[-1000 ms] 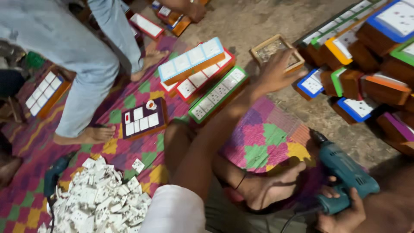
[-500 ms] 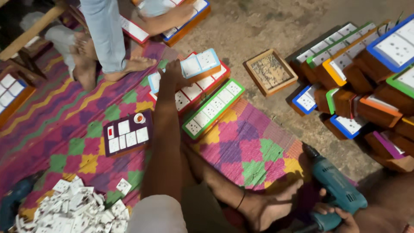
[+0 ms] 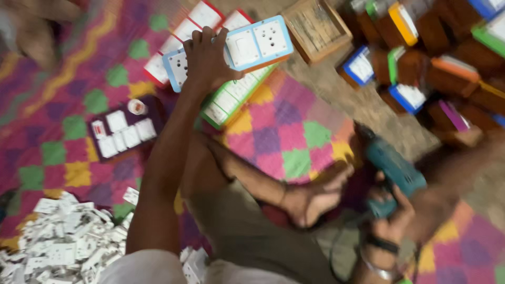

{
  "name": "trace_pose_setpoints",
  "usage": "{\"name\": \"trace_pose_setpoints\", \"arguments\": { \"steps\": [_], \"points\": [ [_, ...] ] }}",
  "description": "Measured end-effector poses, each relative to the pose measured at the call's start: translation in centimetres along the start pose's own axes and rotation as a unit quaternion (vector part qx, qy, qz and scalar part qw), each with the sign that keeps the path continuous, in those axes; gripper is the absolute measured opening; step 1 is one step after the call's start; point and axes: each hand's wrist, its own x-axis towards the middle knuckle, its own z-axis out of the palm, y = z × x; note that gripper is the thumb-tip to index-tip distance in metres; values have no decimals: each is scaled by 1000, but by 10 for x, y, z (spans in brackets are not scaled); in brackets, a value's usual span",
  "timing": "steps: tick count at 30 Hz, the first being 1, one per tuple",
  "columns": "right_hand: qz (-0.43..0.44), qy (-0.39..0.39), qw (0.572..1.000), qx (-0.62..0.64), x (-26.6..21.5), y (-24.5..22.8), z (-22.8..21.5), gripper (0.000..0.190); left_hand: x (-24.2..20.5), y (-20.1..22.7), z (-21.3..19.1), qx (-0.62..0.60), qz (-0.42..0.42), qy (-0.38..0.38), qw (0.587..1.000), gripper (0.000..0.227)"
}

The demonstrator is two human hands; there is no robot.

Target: The person sits on a mat and uses a corded power drill to drive screws into multiple electrical switchboard frames of various colors. They handle each frame one at a time, securing it to a wooden backing, then place the completed unit aside.

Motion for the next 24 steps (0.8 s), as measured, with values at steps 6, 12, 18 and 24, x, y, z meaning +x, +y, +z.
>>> {"name": "trace_pose_setpoints", "arguments": {
  "steps": [6, 12, 18, 24],
  "points": [
    [-53, 17, 994, -90, -38, 3, 73, 49, -101, 141, 48, -114, 89, 50, 988, 104],
    [-108, 45, 908, -402, -114, -11, 163, 50, -144, 197, 95, -116, 79, -54, 989, 107],
    [-67, 70, 849, -519, -114, 13, 220, 69, -144, 185, 89, -139, 138, -1, 981, 120],
    [-37, 68, 799, -596, -100, 27, 235, 73, -146, 181, 98, -91, 135, -13, 987, 114]
  ]
}}
